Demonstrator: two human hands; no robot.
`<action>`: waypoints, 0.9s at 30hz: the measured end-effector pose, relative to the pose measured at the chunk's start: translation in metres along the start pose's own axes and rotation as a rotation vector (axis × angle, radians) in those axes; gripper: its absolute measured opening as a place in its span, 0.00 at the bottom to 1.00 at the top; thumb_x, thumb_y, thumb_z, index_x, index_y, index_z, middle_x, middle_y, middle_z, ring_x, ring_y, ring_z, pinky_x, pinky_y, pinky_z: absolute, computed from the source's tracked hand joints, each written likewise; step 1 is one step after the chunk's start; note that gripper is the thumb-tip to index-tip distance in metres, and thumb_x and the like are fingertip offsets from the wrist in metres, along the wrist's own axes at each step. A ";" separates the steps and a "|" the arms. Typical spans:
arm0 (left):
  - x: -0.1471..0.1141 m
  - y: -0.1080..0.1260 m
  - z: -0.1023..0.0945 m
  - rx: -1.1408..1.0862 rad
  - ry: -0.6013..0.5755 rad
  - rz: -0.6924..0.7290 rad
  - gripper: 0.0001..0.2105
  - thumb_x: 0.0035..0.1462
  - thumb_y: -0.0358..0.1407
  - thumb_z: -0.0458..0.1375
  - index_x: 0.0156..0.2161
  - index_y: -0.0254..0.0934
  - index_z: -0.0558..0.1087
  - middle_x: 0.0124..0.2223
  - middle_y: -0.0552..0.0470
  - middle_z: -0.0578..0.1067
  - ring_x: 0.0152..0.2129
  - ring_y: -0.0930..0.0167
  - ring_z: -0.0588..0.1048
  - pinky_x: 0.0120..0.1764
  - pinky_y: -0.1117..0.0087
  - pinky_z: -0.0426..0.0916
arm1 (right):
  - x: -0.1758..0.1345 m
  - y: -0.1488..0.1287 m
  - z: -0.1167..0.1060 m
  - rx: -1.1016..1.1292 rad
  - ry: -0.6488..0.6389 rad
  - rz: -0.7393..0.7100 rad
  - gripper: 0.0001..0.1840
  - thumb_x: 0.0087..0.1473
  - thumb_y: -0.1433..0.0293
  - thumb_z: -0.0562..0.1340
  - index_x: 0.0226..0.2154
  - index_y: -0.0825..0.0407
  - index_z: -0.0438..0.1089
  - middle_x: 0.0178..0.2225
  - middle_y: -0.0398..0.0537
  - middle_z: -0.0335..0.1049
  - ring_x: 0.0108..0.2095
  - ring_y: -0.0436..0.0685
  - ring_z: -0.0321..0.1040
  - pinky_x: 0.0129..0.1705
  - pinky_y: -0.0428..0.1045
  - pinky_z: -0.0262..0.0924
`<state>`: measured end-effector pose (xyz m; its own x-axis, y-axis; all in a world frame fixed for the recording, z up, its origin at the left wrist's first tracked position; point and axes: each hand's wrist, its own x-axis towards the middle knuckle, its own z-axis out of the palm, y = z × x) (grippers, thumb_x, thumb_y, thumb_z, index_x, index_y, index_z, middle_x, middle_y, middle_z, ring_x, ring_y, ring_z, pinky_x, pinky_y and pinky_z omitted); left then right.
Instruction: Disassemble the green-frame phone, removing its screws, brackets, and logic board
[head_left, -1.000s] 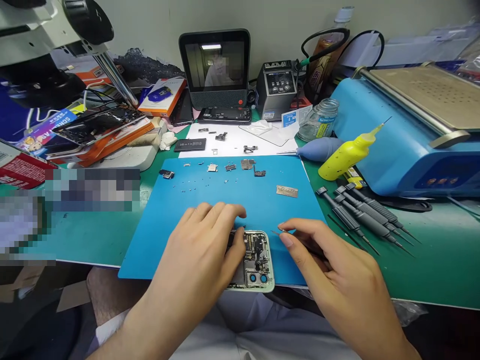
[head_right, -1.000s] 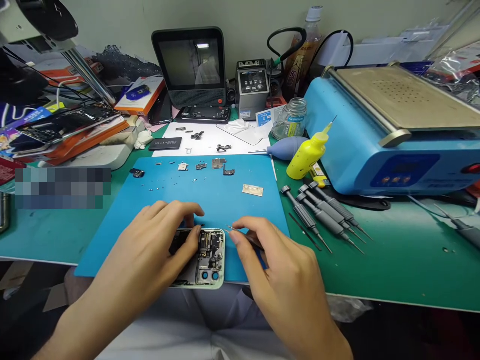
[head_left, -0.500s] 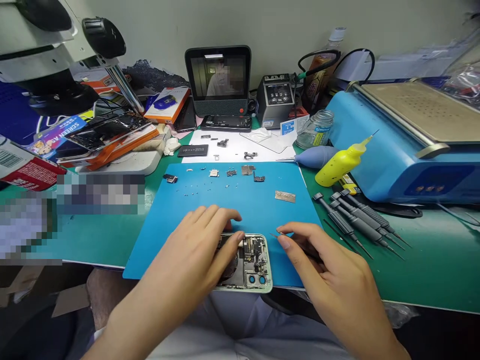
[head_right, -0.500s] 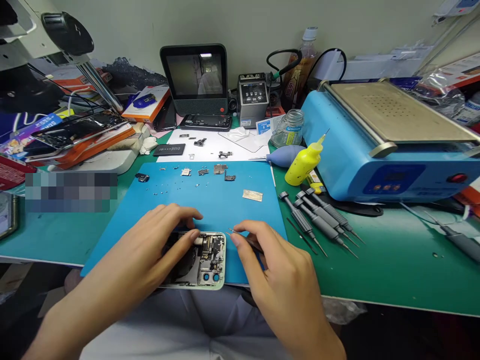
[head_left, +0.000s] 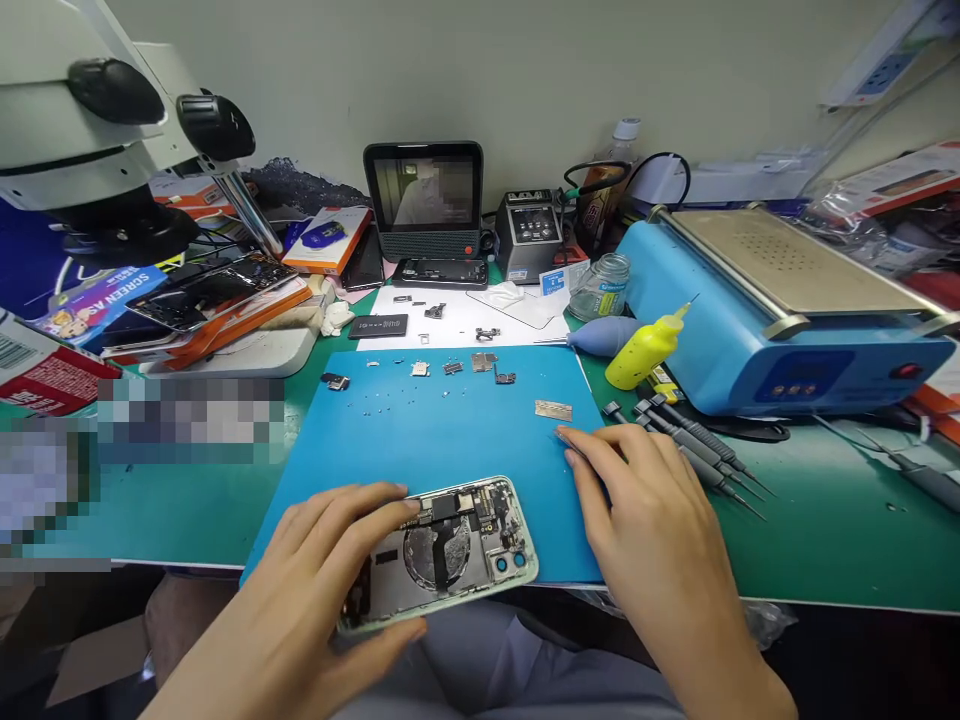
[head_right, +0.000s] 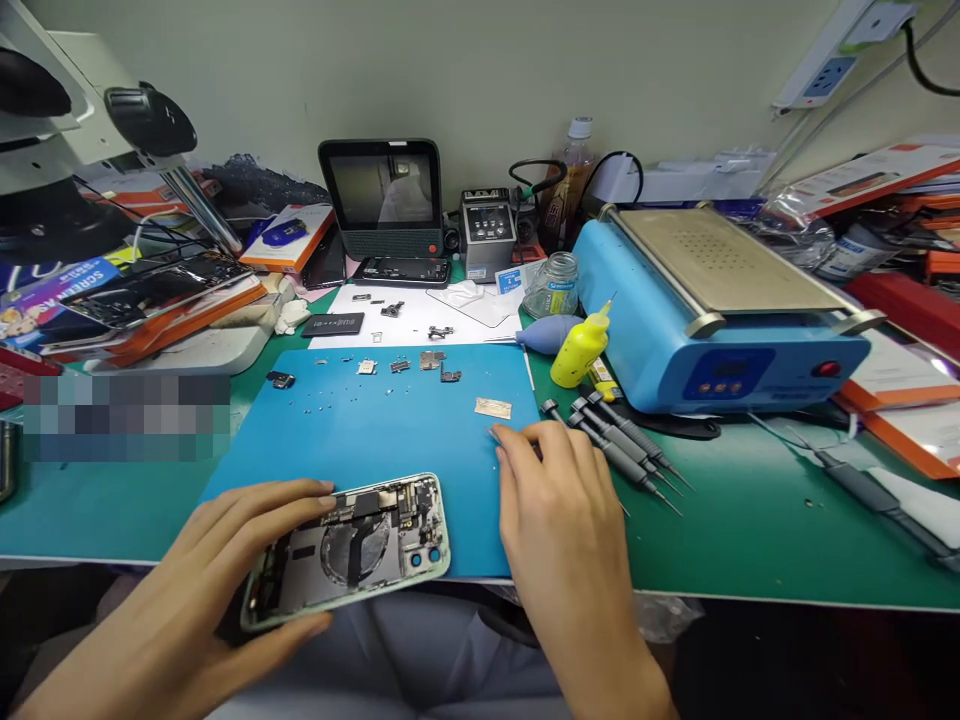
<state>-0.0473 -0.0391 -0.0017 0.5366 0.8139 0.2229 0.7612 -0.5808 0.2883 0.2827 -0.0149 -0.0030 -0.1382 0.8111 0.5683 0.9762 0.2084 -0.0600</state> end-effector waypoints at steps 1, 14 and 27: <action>0.000 0.006 0.005 0.006 0.033 -0.009 0.32 0.71 0.45 0.69 0.75 0.52 0.65 0.69 0.47 0.80 0.62 0.54 0.81 0.59 0.56 0.79 | 0.001 -0.001 0.000 -0.027 0.001 0.003 0.15 0.78 0.72 0.59 0.58 0.55 0.80 0.44 0.55 0.79 0.44 0.66 0.74 0.48 0.59 0.66; 0.006 0.073 0.058 0.034 0.288 -0.134 0.32 0.76 0.66 0.54 0.67 0.42 0.69 0.66 0.36 0.78 0.56 0.50 0.79 0.53 0.51 0.72 | 0.030 -0.058 -0.014 0.150 -0.056 -0.125 0.10 0.78 0.75 0.60 0.45 0.49 0.76 0.39 0.45 0.82 0.37 0.58 0.78 0.40 0.54 0.61; 0.004 0.059 0.064 -0.101 0.284 0.015 0.30 0.75 0.66 0.59 0.65 0.46 0.78 0.67 0.48 0.83 0.54 0.56 0.80 0.50 0.57 0.73 | 0.042 -0.066 -0.014 -0.012 -0.153 -0.262 0.13 0.74 0.78 0.60 0.39 0.49 0.76 0.32 0.43 0.76 0.32 0.57 0.74 0.34 0.55 0.56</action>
<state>0.0233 -0.0694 -0.0432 0.4131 0.7767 0.4755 0.7066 -0.6027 0.3707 0.2146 -0.0021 0.0369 -0.4086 0.8034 0.4332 0.9056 0.4160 0.0827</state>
